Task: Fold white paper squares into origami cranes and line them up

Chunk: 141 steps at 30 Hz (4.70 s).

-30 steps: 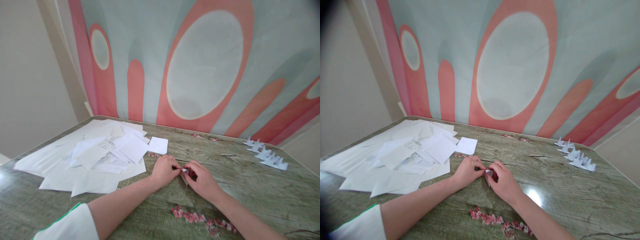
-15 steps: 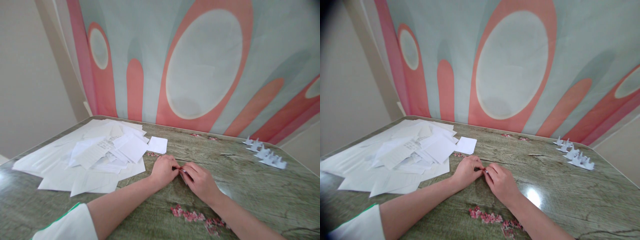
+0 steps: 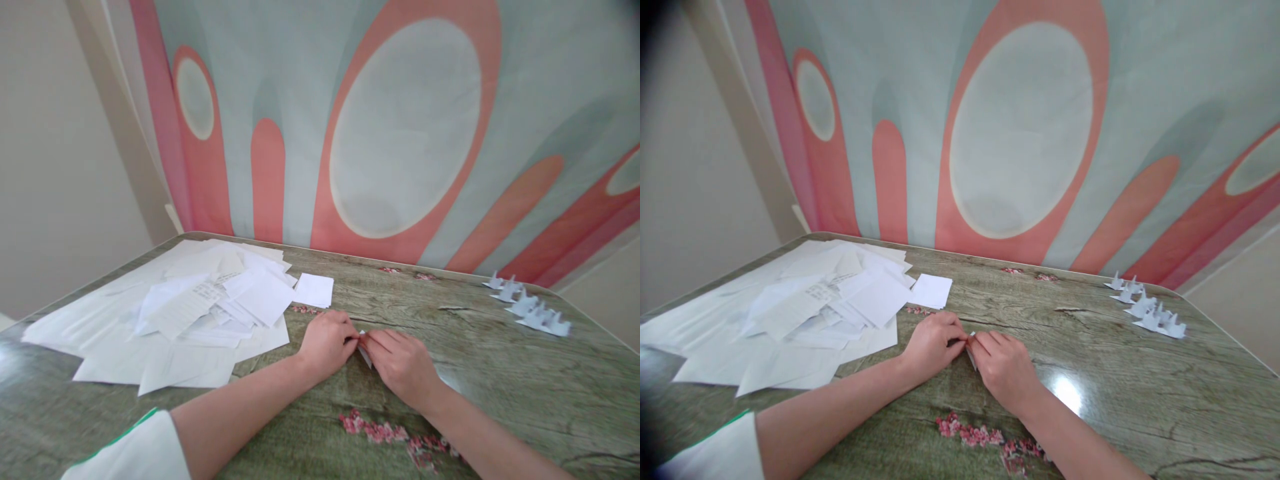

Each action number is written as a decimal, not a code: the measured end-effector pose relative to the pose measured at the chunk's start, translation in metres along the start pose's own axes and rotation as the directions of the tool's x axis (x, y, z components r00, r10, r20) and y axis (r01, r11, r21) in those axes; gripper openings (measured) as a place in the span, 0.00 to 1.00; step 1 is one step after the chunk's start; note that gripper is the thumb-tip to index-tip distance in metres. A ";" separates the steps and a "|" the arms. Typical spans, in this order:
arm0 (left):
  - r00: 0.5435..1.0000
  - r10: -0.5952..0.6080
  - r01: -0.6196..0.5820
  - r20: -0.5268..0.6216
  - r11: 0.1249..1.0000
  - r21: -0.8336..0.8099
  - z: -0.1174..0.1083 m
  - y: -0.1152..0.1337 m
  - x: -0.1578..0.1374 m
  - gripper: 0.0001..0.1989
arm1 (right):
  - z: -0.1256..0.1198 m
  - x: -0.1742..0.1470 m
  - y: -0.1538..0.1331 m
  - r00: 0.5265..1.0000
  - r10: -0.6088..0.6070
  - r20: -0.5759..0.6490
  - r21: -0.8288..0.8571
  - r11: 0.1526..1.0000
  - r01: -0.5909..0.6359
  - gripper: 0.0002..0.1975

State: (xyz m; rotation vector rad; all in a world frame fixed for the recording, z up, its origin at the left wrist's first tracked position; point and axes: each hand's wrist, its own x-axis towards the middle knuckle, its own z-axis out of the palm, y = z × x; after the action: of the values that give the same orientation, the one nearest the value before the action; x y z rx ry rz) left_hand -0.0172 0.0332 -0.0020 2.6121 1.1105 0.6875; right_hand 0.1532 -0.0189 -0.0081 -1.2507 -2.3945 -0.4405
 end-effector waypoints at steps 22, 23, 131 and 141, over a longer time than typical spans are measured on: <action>0.975 0.182 -0.192 0.129 0.979 0.067 -0.009 -0.005 -0.005 0.15 | -0.017 0.004 -0.002 0.971 -0.023 0.237 0.062 0.998 0.008 0.13; 0.972 0.188 -0.202 0.143 0.976 0.087 -0.010 -0.005 -0.005 0.16 | -0.019 0.004 -0.002 0.965 -0.019 0.261 0.061 0.998 0.003 0.14; 0.883 0.233 -0.382 0.408 0.862 0.333 -0.030 0.030 -0.017 0.17 | 0.006 -0.001 0.034 0.828 0.408 0.385 0.551 0.617 -0.561 0.06; 0.883 0.218 -0.390 0.416 0.833 0.392 -0.027 0.035 -0.018 0.16 | 0.006 0.000 0.031 0.817 0.431 0.383 0.565 0.591 -0.576 0.05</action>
State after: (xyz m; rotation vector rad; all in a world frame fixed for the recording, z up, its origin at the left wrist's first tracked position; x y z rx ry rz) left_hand -0.0201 -0.0038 0.0288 3.1954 0.8197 -0.0425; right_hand 0.1780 0.0012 -0.0101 -1.5608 -1.8881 0.7065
